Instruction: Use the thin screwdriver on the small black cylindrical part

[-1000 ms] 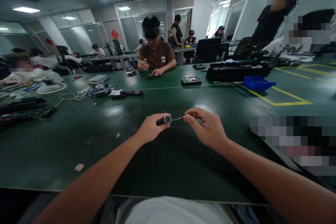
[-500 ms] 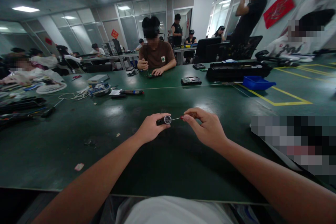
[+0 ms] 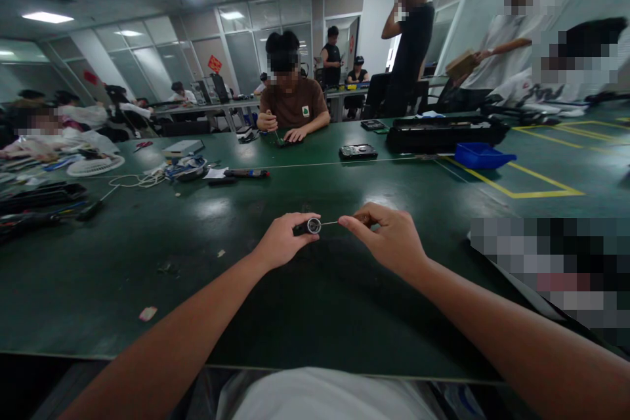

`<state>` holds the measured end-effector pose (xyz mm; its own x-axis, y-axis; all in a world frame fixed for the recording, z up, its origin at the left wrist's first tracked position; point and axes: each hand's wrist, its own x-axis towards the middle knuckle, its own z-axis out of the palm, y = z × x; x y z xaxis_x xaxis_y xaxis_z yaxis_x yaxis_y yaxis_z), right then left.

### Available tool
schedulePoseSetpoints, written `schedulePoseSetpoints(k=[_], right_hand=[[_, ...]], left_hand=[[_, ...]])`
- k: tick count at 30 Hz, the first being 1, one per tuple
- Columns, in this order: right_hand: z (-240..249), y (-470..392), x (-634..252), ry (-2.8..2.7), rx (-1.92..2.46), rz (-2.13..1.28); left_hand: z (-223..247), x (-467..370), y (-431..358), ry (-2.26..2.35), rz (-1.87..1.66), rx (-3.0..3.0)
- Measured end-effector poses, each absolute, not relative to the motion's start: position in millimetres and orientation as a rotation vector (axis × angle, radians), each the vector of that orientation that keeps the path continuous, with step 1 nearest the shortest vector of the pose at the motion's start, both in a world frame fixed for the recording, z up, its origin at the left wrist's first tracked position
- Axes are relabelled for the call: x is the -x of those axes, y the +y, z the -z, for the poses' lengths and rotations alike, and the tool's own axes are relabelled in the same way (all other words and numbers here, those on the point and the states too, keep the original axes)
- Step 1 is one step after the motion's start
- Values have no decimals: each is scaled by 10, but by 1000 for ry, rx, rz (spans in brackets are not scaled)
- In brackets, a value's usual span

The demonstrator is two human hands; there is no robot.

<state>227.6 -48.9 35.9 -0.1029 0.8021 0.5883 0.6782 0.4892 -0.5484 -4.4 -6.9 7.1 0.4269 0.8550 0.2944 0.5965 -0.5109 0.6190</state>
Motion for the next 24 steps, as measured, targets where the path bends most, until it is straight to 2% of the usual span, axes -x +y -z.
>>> schedulePoseSetpoints(k=[9, 15, 24], right_hand=[[-397, -505, -2284, -1959, 1112, -400], [-390, -462, -2283, -1983, 1247, -355], [-386, -503, -2264, -2016, 1196, -377]], left_hand=[[-107, 34, -94, 1241, -826, -2311], [-132, 22, -106, 1261, -790, -2324], [-90, 33, -78, 1214, -830, -2336]])
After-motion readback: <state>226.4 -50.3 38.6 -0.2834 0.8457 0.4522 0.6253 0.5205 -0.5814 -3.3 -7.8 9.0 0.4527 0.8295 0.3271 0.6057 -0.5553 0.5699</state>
